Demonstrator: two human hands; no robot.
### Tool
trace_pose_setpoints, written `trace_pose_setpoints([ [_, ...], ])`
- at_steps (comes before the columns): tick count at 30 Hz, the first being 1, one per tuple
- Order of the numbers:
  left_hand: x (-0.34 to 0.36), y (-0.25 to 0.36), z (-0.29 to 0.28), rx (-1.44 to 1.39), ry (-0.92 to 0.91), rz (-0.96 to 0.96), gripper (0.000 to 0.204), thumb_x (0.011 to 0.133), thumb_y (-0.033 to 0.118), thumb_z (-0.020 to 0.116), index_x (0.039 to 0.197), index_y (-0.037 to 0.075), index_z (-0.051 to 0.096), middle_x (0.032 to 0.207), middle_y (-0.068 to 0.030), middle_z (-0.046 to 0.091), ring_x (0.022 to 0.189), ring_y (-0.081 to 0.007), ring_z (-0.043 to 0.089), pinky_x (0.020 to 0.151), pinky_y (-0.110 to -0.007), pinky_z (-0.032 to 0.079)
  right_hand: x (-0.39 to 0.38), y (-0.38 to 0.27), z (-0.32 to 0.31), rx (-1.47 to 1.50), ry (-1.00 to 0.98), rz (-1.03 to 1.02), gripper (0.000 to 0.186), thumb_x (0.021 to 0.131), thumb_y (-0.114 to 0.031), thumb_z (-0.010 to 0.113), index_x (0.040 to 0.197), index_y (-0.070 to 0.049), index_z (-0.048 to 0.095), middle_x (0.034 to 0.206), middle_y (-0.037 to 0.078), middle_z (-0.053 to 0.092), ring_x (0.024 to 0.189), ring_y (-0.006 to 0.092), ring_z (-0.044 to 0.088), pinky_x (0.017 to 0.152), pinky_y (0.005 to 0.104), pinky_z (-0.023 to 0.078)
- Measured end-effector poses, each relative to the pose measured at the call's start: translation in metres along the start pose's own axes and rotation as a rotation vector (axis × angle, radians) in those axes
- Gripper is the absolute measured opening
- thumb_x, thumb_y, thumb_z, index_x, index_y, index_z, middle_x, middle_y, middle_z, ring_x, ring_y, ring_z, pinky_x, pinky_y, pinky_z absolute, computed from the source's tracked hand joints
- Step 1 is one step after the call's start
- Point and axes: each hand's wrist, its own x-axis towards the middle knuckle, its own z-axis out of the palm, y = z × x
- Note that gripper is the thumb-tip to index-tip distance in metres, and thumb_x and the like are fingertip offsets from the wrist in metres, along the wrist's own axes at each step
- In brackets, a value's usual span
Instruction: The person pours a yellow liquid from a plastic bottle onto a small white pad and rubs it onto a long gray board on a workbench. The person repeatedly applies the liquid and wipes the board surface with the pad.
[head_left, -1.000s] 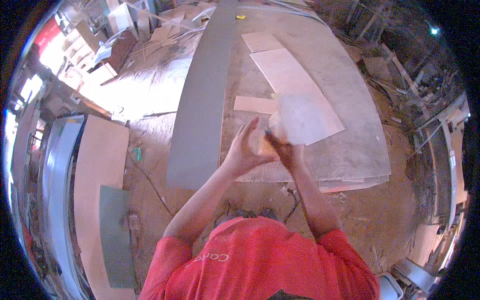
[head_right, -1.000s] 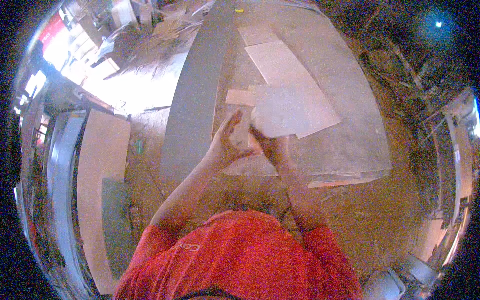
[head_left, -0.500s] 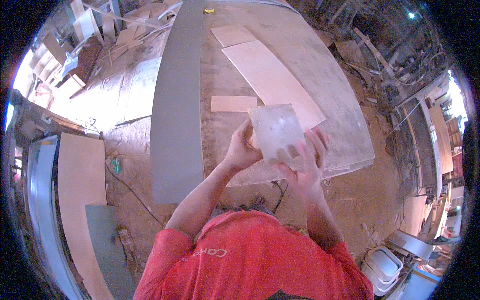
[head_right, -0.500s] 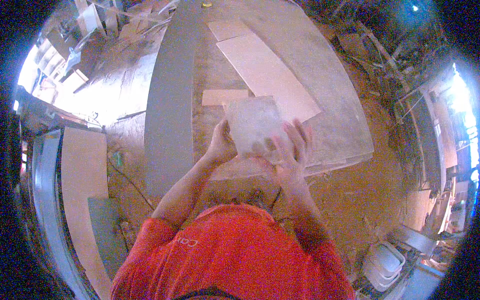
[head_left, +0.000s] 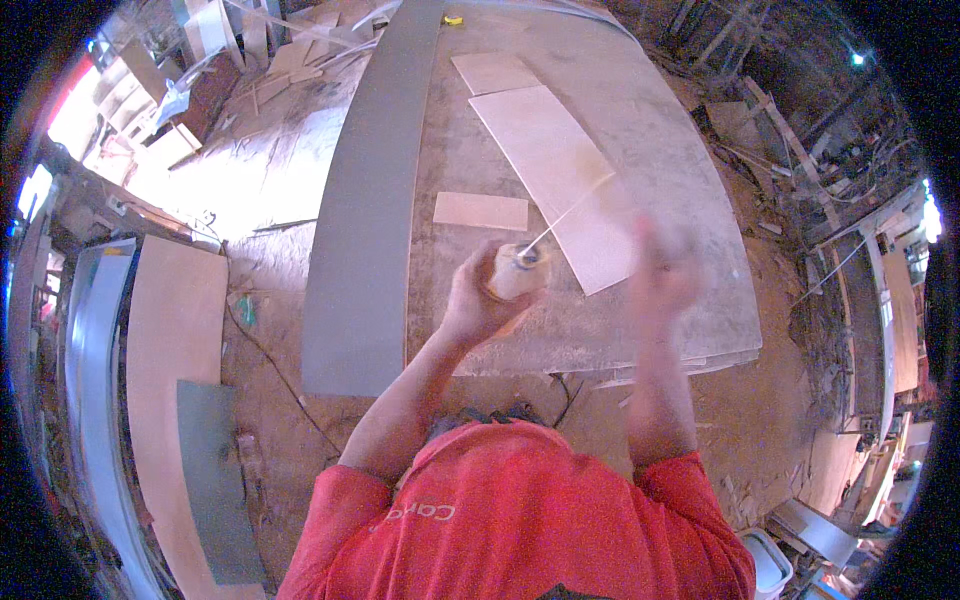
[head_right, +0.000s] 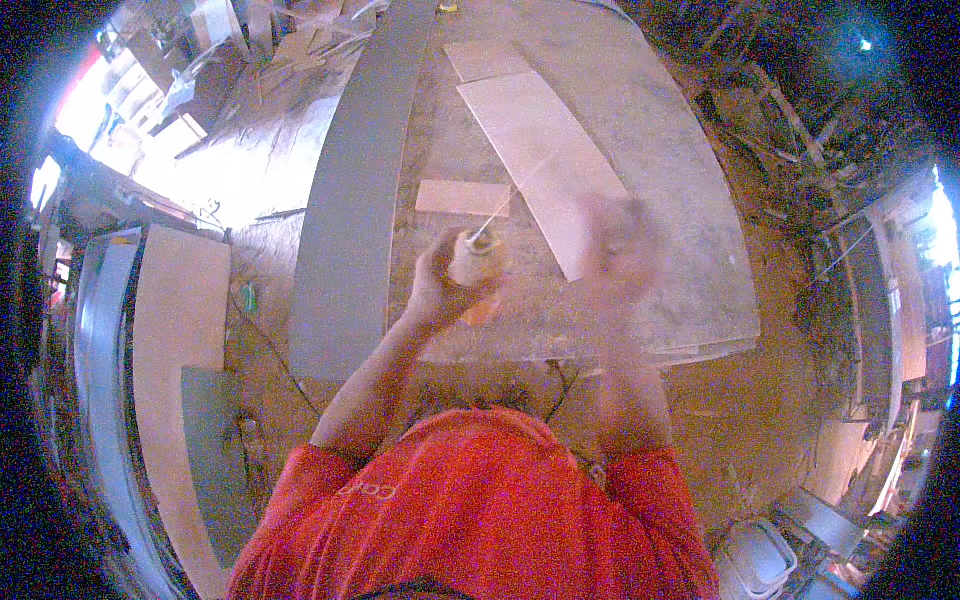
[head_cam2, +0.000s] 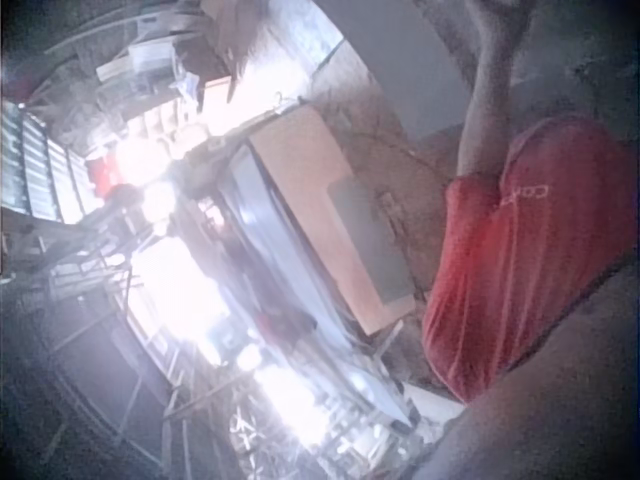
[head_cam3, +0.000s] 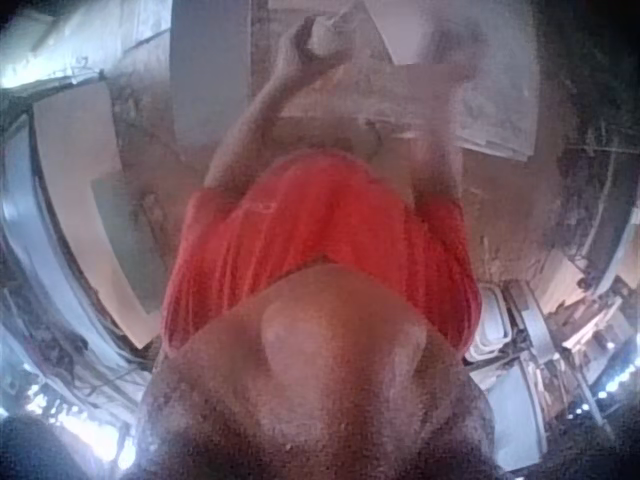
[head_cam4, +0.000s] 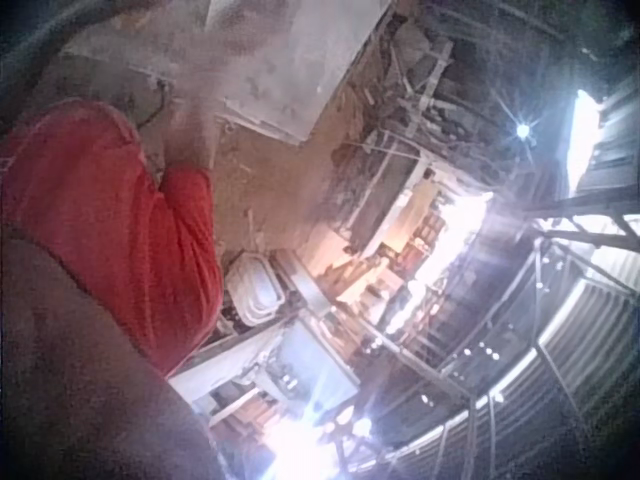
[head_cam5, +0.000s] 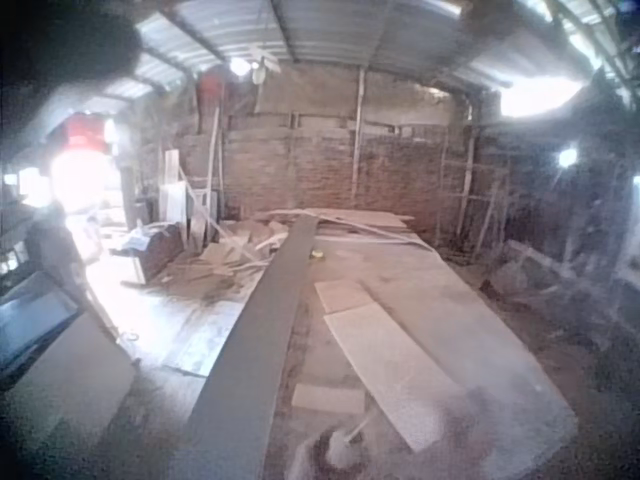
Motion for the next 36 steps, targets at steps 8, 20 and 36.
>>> trace_pose_setpoints([
  [8,-0.012,-0.008,-0.009,-0.049,0.009,0.111,0.096,0.073,0.018,0.101,0.152,0.008,0.047,0.141,-0.0102,0.061,0.131,-0.0183,0.059,0.110,-0.038,0.050,0.083,-0.015,-0.044,0.471,-0.050,0.569,0.059,0.096,-0.041,0.081,0.134,0.003,0.067,0.129,0.012,0.073,0.117,0.0234,0.070,0.100,0.0422,0.056],
  [20,-0.017,0.032,-0.026,-0.021,0.143,0.154,0.082,0.077,0.025,0.098,0.145,0.002,0.057,0.135,-0.0119,0.064,0.123,-0.0197,0.062,0.106,-0.037,0.050,0.000,0.018,-0.039,1.151,-0.252,0.915,0.046,0.097,-0.018,0.080,0.138,-0.003,0.064,0.129,0.008,0.072,0.115,0.0221,0.069,0.099,0.0386,0.056],
  [36,-0.080,0.127,0.018,-0.514,-0.063,-0.380,0.015,0.096,0.010,0.083,0.102,0.000,0.075,0.101,-0.0012,0.072,0.092,-0.0077,0.067,0.080,-0.026,0.056,-0.015,0.003,-0.095,1.069,-0.762,0.866,0.046,0.094,-0.012,0.078,0.136,0.000,0.064,0.124,0.009,0.072,0.110,0.0216,0.072,0.095,0.0371,0.059],
])
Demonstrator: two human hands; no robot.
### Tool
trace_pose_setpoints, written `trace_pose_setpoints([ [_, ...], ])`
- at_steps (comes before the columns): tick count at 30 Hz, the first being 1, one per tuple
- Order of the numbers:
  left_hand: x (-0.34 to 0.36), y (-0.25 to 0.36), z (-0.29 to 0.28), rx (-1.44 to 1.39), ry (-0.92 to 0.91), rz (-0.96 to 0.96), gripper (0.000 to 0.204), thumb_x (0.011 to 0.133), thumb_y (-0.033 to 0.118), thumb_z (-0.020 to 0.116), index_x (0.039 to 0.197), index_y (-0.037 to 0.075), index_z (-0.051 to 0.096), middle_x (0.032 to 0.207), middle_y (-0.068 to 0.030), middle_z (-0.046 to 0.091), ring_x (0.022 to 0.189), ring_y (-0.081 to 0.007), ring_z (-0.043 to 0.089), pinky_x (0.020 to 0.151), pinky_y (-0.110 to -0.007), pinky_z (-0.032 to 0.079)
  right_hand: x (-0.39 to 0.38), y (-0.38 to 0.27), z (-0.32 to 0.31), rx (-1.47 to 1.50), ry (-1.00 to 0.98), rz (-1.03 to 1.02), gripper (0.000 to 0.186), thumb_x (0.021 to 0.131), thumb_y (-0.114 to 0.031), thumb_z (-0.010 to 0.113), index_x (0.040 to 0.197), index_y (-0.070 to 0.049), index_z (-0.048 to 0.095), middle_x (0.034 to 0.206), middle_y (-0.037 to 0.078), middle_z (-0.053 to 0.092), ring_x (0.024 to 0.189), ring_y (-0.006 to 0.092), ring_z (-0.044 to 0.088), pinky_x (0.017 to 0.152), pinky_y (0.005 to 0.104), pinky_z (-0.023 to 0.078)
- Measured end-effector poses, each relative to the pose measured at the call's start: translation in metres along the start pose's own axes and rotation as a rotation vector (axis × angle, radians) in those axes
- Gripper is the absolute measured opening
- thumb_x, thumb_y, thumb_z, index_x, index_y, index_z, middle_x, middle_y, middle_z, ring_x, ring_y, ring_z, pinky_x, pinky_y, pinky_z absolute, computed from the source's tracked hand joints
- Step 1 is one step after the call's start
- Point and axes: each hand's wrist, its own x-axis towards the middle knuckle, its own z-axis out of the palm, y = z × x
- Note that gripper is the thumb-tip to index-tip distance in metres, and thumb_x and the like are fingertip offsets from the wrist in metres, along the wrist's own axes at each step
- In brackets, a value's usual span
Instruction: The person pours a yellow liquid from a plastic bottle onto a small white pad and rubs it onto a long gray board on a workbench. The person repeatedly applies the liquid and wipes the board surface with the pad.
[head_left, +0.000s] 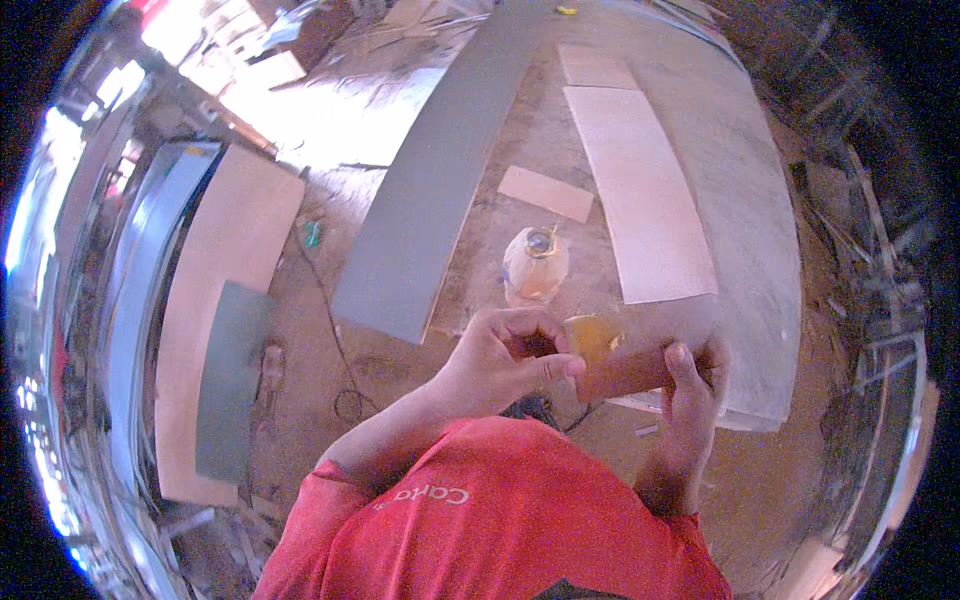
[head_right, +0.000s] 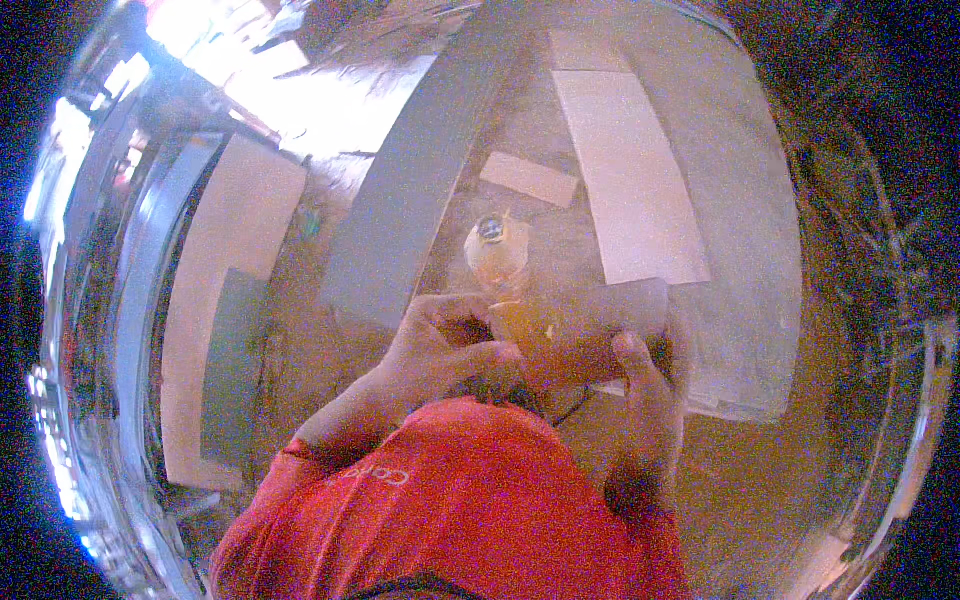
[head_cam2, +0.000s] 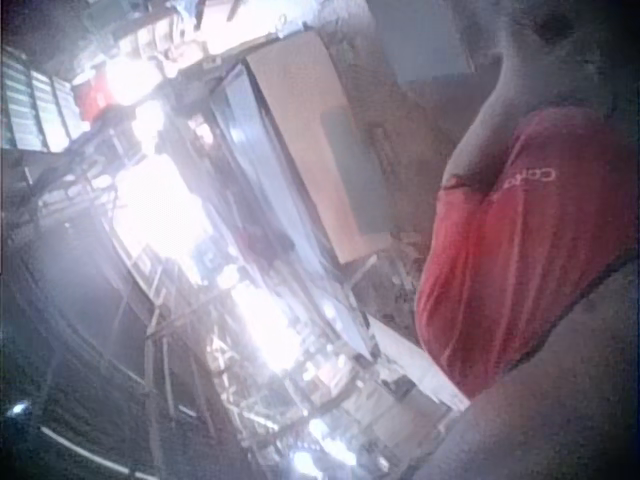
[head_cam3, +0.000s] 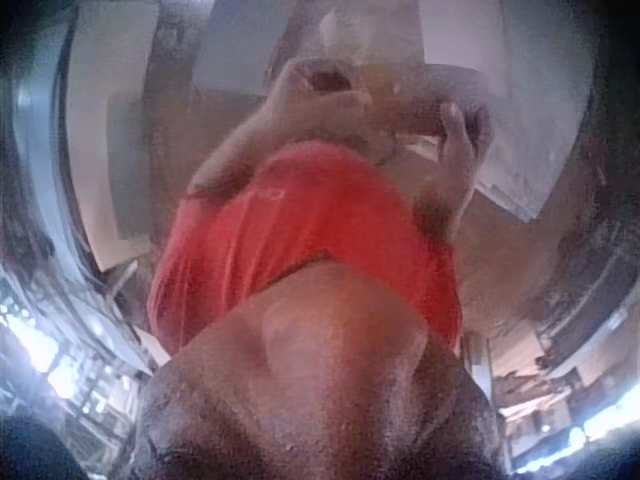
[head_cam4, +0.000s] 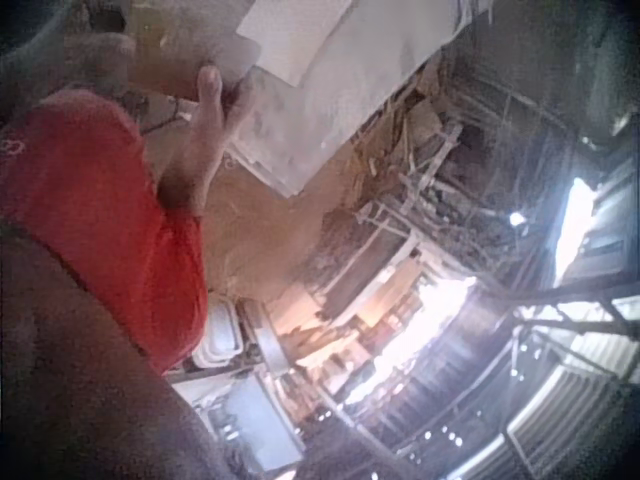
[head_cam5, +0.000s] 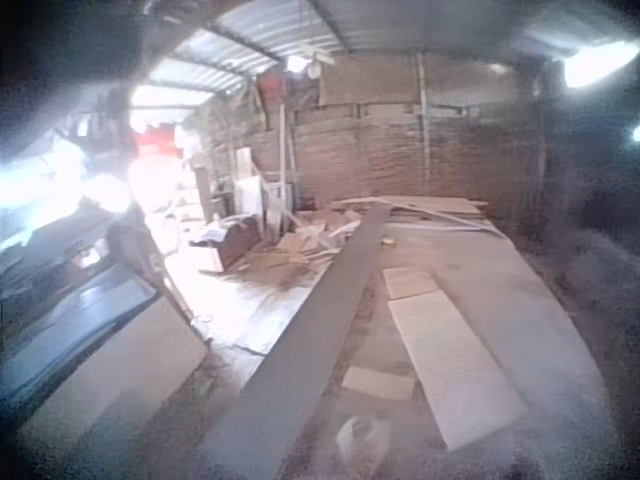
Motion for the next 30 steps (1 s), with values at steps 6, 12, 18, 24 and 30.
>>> trace_pose_setpoints([
  [6,-0.019,-0.014,0.022,0.089,0.353,0.201,0.011,0.095,0.006,0.081,0.101,-0.002,0.077,0.101,-0.0065,0.077,0.094,-0.0151,0.072,0.084,-0.031,0.059,0.004,0.022,-0.013,-0.289,-0.013,-0.160,0.039,0.093,-0.012,0.079,0.127,0.002,0.067,0.117,0.009,0.074,0.100,0.0214,0.072,0.086,0.0337,0.057],
  [12,-0.039,-0.026,0.010,0.234,0.729,0.338,0.011,0.092,0.005,0.079,0.098,-0.004,0.080,0.098,-0.0092,0.078,0.090,-0.0128,0.071,0.079,-0.027,0.057,-0.009,0.033,0.019,-0.697,-0.209,-0.738,0.027,0.095,-0.015,0.079,0.114,0.002,0.072,0.101,0.014,0.077,0.087,0.0258,0.073,0.077,0.0358,0.056],
  [18,-0.093,-0.020,-0.045,0.355,0.886,0.275,0.013,0.092,0.008,0.074,0.093,-0.004,0.079,0.088,-0.0076,0.075,0.078,-0.0115,0.069,0.070,-0.026,0.056,-0.047,0.032,0.115,-0.769,-0.411,-0.790,0.017,0.100,-0.016,0.075,0.106,0.000,0.073,0.091,0.016,0.073,0.080,0.0338,0.072,0.070,0.0406,0.054],
  [24,-0.171,-0.052,-0.135,0.325,1.029,0.311,0.013,0.088,0.009,0.073,0.080,-0.002,0.072,0.075,-0.0048,0.066,0.070,-0.0091,0.064,0.064,-0.026,0.052,-0.095,0.088,0.204,-0.805,-0.644,-0.733,0.018,0.100,-0.017,0.074,0.106,0.000,0.074,0.088,0.018,0.073,0.076,0.0336,0.072,0.070,0.0410,0.054],
  [30,-0.282,-0.079,-0.244,0.465,1.327,0.245,0.011,0.080,0.008,0.073,0.074,0.000,0.067,0.069,-0.0043,0.061,0.064,-0.0094,0.058,0.060,-0.028,0.048,-0.153,0.129,0.313,-0.742,-0.697,-0.666,0.021,0.101,-0.020,0.074,0.109,-0.001,0.074,0.088,0.014,0.073,0.078,0.0273,0.070,0.072,0.0375,0.053],
])
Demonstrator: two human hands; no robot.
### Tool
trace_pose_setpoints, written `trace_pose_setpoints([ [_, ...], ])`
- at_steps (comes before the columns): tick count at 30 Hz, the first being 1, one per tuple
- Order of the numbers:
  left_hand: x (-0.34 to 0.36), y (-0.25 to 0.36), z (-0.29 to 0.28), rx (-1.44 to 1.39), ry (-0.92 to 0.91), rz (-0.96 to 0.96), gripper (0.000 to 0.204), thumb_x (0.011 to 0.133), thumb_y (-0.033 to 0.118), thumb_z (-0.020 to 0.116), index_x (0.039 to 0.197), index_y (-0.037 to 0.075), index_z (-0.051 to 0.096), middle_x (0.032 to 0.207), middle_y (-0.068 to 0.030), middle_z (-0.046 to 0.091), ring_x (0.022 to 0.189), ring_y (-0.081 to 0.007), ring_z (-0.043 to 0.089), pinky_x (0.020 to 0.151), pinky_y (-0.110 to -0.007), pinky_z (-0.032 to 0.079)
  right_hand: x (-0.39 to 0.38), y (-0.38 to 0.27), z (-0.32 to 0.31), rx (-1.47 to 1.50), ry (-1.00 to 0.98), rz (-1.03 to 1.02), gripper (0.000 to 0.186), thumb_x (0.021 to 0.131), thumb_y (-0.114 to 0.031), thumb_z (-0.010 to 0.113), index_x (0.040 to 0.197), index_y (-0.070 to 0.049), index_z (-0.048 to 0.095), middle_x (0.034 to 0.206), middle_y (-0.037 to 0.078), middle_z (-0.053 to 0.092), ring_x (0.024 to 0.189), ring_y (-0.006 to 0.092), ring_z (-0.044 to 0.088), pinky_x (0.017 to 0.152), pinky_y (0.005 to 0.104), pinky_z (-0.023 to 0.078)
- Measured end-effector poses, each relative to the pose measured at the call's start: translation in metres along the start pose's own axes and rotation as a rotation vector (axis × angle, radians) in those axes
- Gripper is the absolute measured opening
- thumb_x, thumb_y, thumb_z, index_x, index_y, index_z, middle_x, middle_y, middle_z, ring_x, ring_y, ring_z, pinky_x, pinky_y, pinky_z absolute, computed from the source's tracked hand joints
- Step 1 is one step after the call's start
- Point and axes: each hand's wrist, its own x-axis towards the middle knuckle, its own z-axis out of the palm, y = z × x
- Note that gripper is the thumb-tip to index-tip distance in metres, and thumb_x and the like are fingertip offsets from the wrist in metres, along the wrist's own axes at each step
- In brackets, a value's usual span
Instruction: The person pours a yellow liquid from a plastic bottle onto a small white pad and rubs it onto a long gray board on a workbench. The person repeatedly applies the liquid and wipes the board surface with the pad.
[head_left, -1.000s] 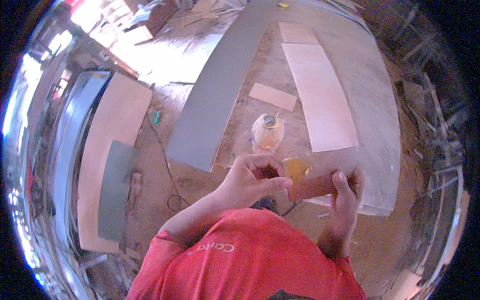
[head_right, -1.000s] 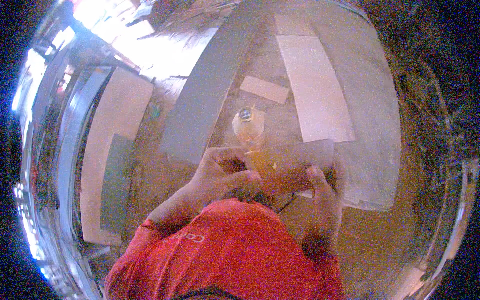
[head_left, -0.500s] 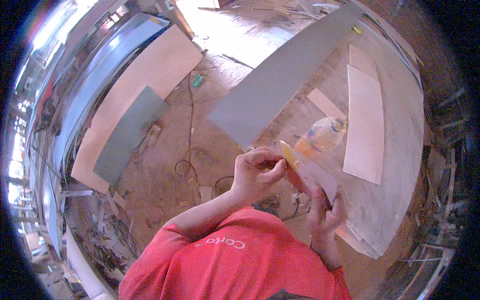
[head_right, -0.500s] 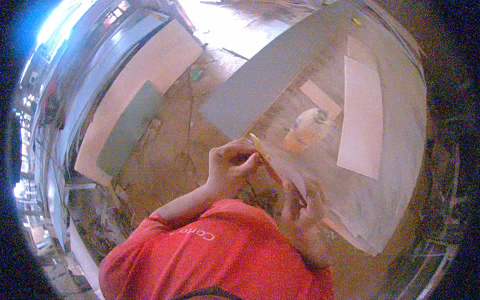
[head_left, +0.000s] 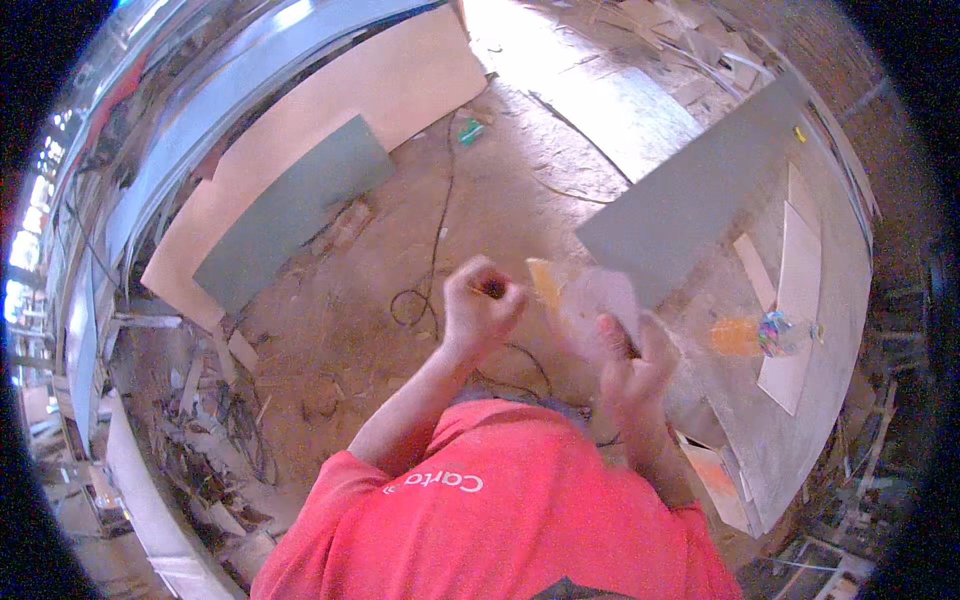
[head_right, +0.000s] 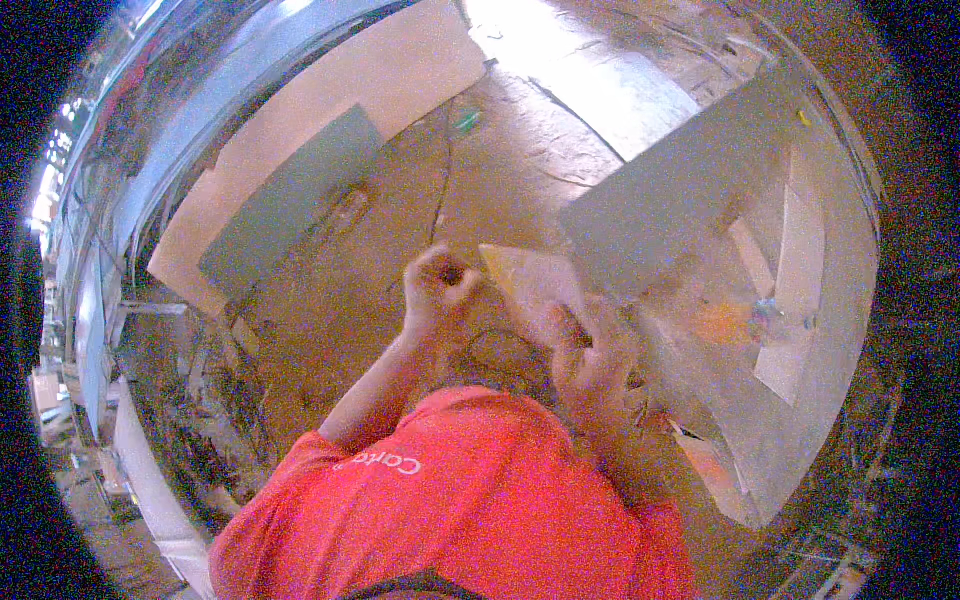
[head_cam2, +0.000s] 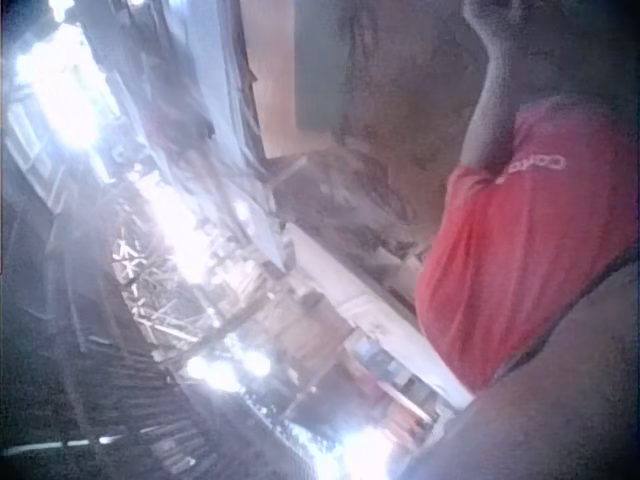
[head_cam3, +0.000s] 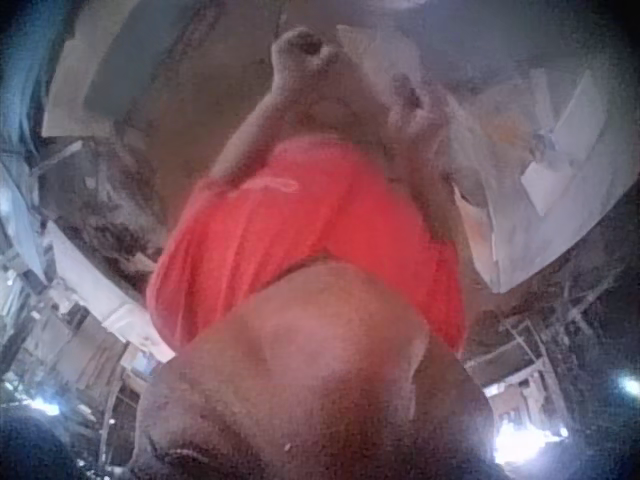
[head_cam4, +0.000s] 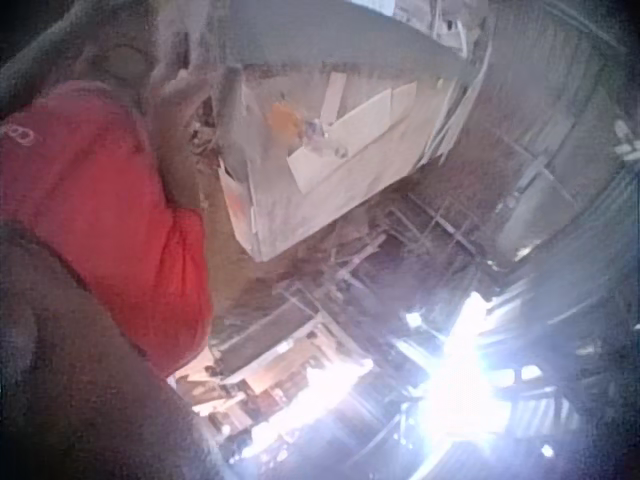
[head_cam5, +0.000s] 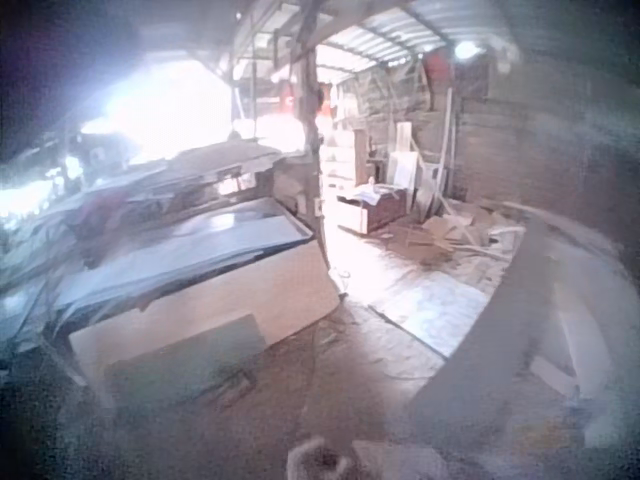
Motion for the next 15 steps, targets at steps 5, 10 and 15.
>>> trace_pose_setpoints([
  [5,0.052,-0.091,-0.141,0.047,0.261,-0.140,0.019,0.086,0.007,0.060,0.068,0.002,0.058,0.065,-0.0015,0.053,0.060,-0.0102,0.051,0.055,-0.031,0.042,0.050,-0.020,0.053,0.261,0.205,0.365,0.026,0.099,-0.024,0.077,0.109,0.000,0.074,0.088,0.003,0.072,0.084,0.0127,0.064,0.073,0.0334,0.052],
  [10,0.068,-0.102,-0.197,-0.135,0.284,-0.327,0.024,0.097,0.015,0.065,0.077,0.006,0.056,0.069,0.0012,0.054,0.060,-0.0070,0.048,0.052,-0.030,0.038,0.107,-0.037,0.089,0.219,-0.375,0.340,0.027,0.097,-0.024,0.079,0.111,0.000,0.075,0.082,-0.002,0.063,0.081,0.0082,0.055,0.071,0.0300,0.050],
  [15,0.082,-0.112,-0.192,-0.114,0.050,-0.312,0.039,0.092,0.035,0.086,0.098,0.000,0.071,0.080,-0.0051,0.068,0.067,-0.0118,0.058,0.060,-0.032,0.049,0.154,-0.038,0.150,0.049,-0.839,0.035,0.025,0.089,-0.019,0.081,0.107,-0.003,0.078,0.082,0.006,0.070,0.078,0.0156,0.066,0.071,0.0339,0.053],
])
